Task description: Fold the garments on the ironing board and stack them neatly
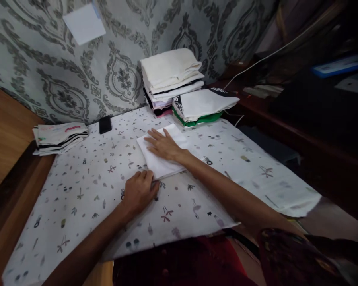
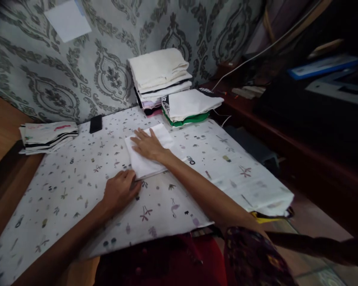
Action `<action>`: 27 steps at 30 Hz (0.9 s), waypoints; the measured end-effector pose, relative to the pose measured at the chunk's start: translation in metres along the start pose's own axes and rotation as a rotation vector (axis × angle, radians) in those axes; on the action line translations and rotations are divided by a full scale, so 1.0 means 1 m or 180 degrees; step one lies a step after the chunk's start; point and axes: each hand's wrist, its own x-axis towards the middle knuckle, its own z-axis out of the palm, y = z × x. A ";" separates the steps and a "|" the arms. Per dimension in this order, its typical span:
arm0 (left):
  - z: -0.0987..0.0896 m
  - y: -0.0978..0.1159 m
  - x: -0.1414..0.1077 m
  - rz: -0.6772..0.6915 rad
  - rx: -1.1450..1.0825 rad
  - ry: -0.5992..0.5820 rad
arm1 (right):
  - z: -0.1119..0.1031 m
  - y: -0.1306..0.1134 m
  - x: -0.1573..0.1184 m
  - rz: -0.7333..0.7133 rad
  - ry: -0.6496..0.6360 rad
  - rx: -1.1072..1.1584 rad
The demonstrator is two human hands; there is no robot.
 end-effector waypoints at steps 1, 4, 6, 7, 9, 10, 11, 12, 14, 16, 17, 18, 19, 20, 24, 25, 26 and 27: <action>-0.002 0.003 0.003 -0.0127 0.0046 -0.0059 | 0.001 -0.006 0.002 -0.0053 -0.0091 0.0072; -0.003 0.007 0.009 -0.0468 -0.0033 -0.0140 | 0.006 -0.016 0.005 0.0068 -0.0352 0.0258; 0.002 0.008 0.009 -0.0577 -0.0227 -0.0142 | 0.008 -0.016 0.005 0.0144 -0.0414 0.0341; 0.006 0.008 0.008 -0.0596 -0.0331 -0.0143 | 0.008 -0.015 0.005 0.0155 -0.0413 0.0369; 0.014 0.008 0.005 -0.0588 -0.0499 -0.0136 | 0.008 -0.014 0.005 0.0161 -0.0389 0.0408; 0.017 0.008 0.004 -0.0581 -0.0557 -0.0141 | 0.008 -0.014 0.005 0.0172 -0.0378 0.0415; 0.019 0.009 0.002 -0.0575 -0.0609 -0.0142 | 0.008 -0.014 0.004 0.0189 -0.0373 0.0412; 0.019 0.009 0.001 -0.0571 -0.0650 -0.0155 | 0.008 -0.015 0.004 0.0208 -0.0372 0.0399; 0.015 0.009 0.001 -0.0564 -0.0676 -0.0291 | 0.007 -0.017 0.002 0.0230 -0.0389 0.0378; 0.009 0.005 0.002 -0.0513 -0.0721 -0.0455 | 0.005 -0.018 0.001 0.0235 -0.0425 0.0414; 0.006 0.001 0.003 -0.0471 -0.0809 -0.0471 | 0.003 -0.017 0.001 0.0216 -0.0463 0.0465; 0.003 -0.003 0.005 -0.0449 -0.0970 -0.0426 | 0.001 -0.015 0.002 0.0183 -0.0514 0.0537; 0.001 -0.009 0.008 -0.0474 -0.1230 -0.0322 | -0.002 -0.012 0.004 0.0146 -0.0561 0.0616; -0.001 -0.015 0.010 -0.0563 -0.1607 -0.0218 | -0.006 -0.008 0.006 0.0133 -0.0579 0.0674; 0.000 -0.033 0.025 -0.1424 -0.3543 -0.0286 | -0.022 0.019 0.018 0.0392 -0.0406 0.0413; 0.003 -0.034 0.029 -0.1598 -0.3852 -0.0380 | -0.026 0.026 0.022 0.0479 -0.0380 0.0282; 0.007 -0.033 0.033 -0.1701 -0.4043 -0.0449 | -0.029 0.033 0.025 0.0538 -0.0379 0.0178; 0.013 -0.032 0.037 -0.1746 -0.4146 -0.0483 | -0.031 0.040 0.029 0.0573 -0.0383 0.0111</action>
